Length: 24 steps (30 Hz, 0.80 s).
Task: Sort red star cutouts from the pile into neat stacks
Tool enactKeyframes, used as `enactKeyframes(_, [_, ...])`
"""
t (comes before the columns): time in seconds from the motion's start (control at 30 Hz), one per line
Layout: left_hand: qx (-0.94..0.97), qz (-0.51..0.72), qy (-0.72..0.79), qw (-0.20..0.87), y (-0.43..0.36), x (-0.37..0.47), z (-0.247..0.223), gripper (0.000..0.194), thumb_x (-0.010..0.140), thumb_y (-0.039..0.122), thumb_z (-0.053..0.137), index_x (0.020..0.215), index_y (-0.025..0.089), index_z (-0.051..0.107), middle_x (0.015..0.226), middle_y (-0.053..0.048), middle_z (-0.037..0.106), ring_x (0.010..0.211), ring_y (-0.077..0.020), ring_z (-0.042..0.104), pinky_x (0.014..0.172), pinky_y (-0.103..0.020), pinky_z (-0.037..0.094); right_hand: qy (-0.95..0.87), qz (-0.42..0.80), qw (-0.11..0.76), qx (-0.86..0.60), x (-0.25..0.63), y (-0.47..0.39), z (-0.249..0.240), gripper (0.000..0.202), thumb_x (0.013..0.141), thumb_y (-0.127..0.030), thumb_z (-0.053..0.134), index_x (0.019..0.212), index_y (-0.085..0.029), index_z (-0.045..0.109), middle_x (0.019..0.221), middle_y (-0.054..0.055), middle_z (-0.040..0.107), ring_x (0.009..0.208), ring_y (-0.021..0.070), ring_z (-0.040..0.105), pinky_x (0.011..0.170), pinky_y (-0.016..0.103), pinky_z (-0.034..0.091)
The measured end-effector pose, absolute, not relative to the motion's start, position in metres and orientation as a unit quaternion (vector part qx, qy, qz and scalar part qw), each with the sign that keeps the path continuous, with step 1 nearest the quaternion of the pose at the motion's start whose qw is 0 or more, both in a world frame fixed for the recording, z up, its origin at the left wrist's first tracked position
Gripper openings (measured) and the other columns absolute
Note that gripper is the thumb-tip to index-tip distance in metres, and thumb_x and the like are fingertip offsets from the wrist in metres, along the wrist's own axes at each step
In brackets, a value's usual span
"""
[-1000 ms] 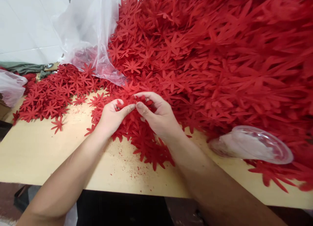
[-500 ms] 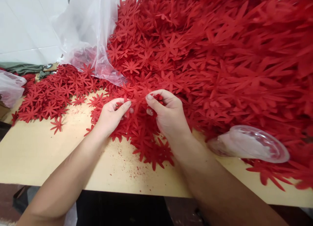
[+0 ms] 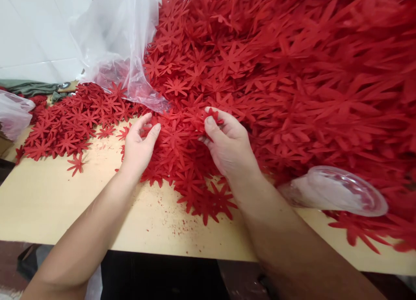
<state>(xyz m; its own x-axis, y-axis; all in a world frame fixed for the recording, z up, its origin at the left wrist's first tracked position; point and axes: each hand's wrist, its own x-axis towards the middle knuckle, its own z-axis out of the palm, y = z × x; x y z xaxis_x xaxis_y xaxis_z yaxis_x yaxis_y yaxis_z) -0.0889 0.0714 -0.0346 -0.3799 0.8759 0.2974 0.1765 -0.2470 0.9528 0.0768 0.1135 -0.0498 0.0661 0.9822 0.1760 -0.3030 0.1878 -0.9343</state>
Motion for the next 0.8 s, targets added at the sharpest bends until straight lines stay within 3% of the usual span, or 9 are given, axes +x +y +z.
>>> enactKeyframes(0.07, [0.533,0.609,0.561,0.175,0.071,-0.091,-0.036,0.033,0.075,0.029,0.065,0.106,0.02,0.061,0.114,-0.007,0.059,0.102,-0.0164,0.055,0.086,-0.028,0.045,-0.489,0.484,0.627,-0.366,0.077,0.114,-0.054,0.035,0.068,-0.035,0.073,0.1,-0.028,0.059,0.091,0.0,0.063,0.078,0.0137,0.062,0.064,0.029,0.054])
enactKeyframes(0.13, [0.574,0.587,0.561,0.105,0.07,-0.093,-0.037,0.024,0.078,0.021,0.058,0.102,0.019,0.063,0.111,-0.007,0.059,0.104,-0.017,0.054,0.089,-0.029,0.044,-0.517,0.452,0.631,-0.361,0.078,0.114,-0.057,0.033,0.07,-0.035,0.072,0.1,-0.028,0.06,0.089,0.0,0.065,0.078,0.0152,0.063,0.064,0.03,0.054])
enactKeyframes(0.23, [0.609,0.56,0.556,0.078,0.068,-0.095,-0.035,0.02,0.082,0.016,0.048,0.089,0.019,0.067,0.093,-0.004,0.062,0.094,-0.0158,0.057,0.091,-0.03,0.043,-0.545,0.423,0.622,-0.371,0.079,0.109,-0.055,0.027,0.075,-0.04,0.068,0.097,-0.027,0.061,0.073,-0.001,0.063,0.062,0.0134,0.061,0.052,0.027,0.05])
enactKeyframes(0.33, [0.627,0.549,0.551,0.046,0.065,-0.093,-0.032,0.021,0.082,0.021,0.051,0.095,0.02,0.068,0.098,-0.006,0.062,0.098,-0.0172,0.056,0.094,-0.032,0.041,-0.571,0.419,0.59,-0.387,0.076,0.102,-0.05,0.028,0.08,-0.048,0.061,0.096,-0.025,0.063,0.061,-0.002,0.059,0.05,0.0121,0.055,0.044,0.025,0.046])
enactKeyframes(0.4, [0.648,0.534,0.542,0.022,0.06,-0.088,-0.03,0.023,0.083,0.026,0.054,0.102,0.021,0.067,0.107,-0.007,0.061,0.104,-0.0192,0.054,0.097,-0.035,0.038,-0.593,0.408,0.576,-0.387,0.073,0.097,-0.047,0.033,0.082,-0.053,0.056,0.095,-0.024,0.065,0.067,0.0,0.063,0.06,0.0147,0.061,0.052,0.028,0.051])
enactKeyframes(0.47, [0.679,0.507,0.53,0.019,0.054,-0.082,-0.027,0.027,0.083,0.032,0.056,0.107,0.022,0.066,0.112,-0.008,0.061,0.107,-0.0209,0.054,0.099,-0.037,0.036,-0.619,0.382,0.573,-0.377,0.07,0.093,-0.046,0.039,0.084,-0.057,0.051,0.092,-0.023,0.067,0.082,0.004,0.068,0.082,0.0186,0.065,0.071,0.033,0.056])
enactKeyframes(0.57, [0.723,0.459,0.513,0.043,0.047,-0.073,-0.025,0.027,0.083,0.034,0.057,0.107,0.025,0.065,0.111,-0.007,0.063,0.106,-0.021,0.055,0.098,-0.038,0.035,-0.661,0.356,0.564,-0.345,0.066,0.087,-0.048,0.046,0.087,-0.059,0.042,0.099,-0.022,0.066,0.106,0.007,0.068,0.106,0.0202,0.061,0.096,0.038,0.049])
enactKeyframes(0.7, [0.723,0.456,0.514,0.077,0.045,-0.068,-0.027,0.016,0.086,0.026,0.052,0.089,0.025,0.067,0.094,-0.004,0.068,0.095,-0.0181,0.059,0.094,-0.036,0.037,-0.696,0.367,0.531,-0.314,0.064,0.083,-0.05,0.046,0.09,-0.057,0.039,0.11,-0.023,0.063,0.118,0.007,0.065,0.112,0.0202,0.059,0.099,0.04,0.047])
enactKeyframes(0.8, [0.651,0.535,0.519,0.142,0.051,-0.072,-0.028,0.012,0.084,0.025,0.053,0.081,0.022,0.064,0.088,-0.004,0.067,0.088,-0.0157,0.059,0.087,-0.032,0.042,-0.713,0.357,0.512,-0.321,0.065,0.085,-0.048,0.036,0.084,-0.048,0.056,0.11,-0.023,0.061,0.112,0.006,0.066,0.105,0.0198,0.062,0.094,0.038,0.049])
